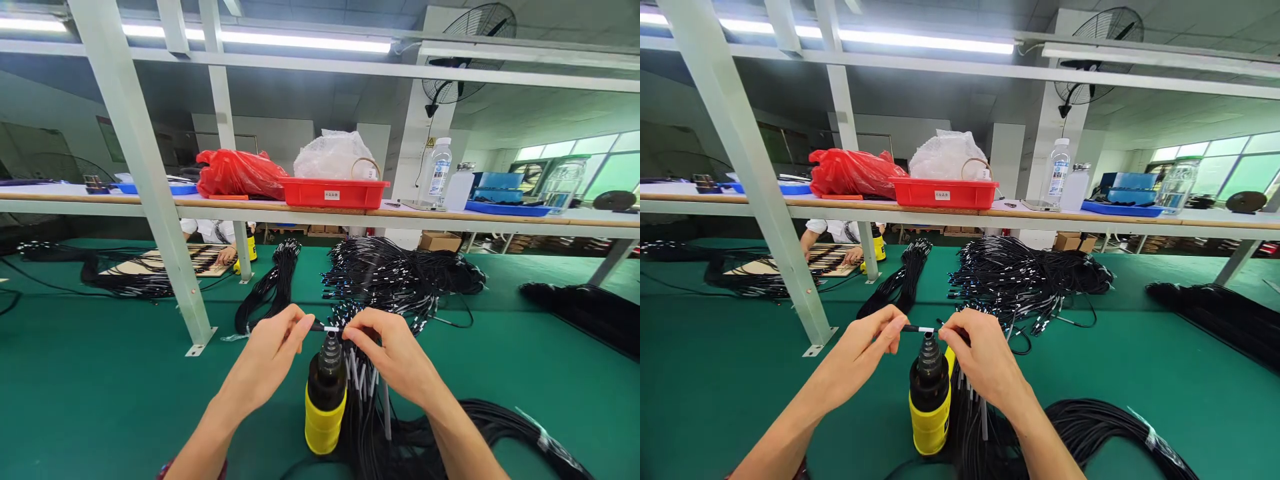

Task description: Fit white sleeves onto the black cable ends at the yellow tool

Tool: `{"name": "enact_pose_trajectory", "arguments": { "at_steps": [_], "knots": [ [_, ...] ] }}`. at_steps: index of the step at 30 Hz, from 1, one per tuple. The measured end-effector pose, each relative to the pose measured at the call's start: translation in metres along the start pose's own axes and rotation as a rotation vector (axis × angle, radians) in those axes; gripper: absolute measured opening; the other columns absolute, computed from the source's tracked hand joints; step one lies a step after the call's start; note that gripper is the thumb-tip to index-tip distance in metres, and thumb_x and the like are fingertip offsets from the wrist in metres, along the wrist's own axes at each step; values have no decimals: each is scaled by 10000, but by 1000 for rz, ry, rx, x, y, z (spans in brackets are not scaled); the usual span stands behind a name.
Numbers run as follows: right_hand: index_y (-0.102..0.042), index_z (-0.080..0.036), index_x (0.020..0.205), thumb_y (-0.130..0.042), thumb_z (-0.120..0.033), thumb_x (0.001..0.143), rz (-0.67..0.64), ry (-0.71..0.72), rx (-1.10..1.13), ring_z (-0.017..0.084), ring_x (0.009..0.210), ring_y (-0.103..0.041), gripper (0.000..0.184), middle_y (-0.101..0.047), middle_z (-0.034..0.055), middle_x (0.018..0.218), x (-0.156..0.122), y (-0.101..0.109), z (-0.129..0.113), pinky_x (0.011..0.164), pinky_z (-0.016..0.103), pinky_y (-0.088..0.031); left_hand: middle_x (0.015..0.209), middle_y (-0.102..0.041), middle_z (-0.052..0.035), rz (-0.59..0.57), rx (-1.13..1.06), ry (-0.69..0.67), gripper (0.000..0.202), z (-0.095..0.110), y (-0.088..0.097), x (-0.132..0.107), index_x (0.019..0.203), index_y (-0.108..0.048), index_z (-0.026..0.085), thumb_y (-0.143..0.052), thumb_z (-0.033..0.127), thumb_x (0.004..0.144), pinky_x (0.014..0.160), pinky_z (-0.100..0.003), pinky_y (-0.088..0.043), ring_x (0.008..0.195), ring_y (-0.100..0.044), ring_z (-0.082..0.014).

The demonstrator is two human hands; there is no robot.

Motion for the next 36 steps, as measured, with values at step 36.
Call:
{"name": "enact_pose_trajectory", "arguments": {
  "at_steps": [36],
  "knots": [
    [-630,-185,708,-545,-245,881,30,-35,24,119,635,-503,202,-616,-17,687,1,-5,7,579,230,-339,766,-518,41,45,-67,-115,235,7,5,-2,810,-514,221,-441,405,937,668,-231,-370,734,-467,-142]
  ]
}}
Point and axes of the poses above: each hand's wrist, its own x-axis towards the middle knuckle, its own y-axis out of the back of the hand, z = x × y, the point moved 9 cm from there along x, towards the middle knuckle
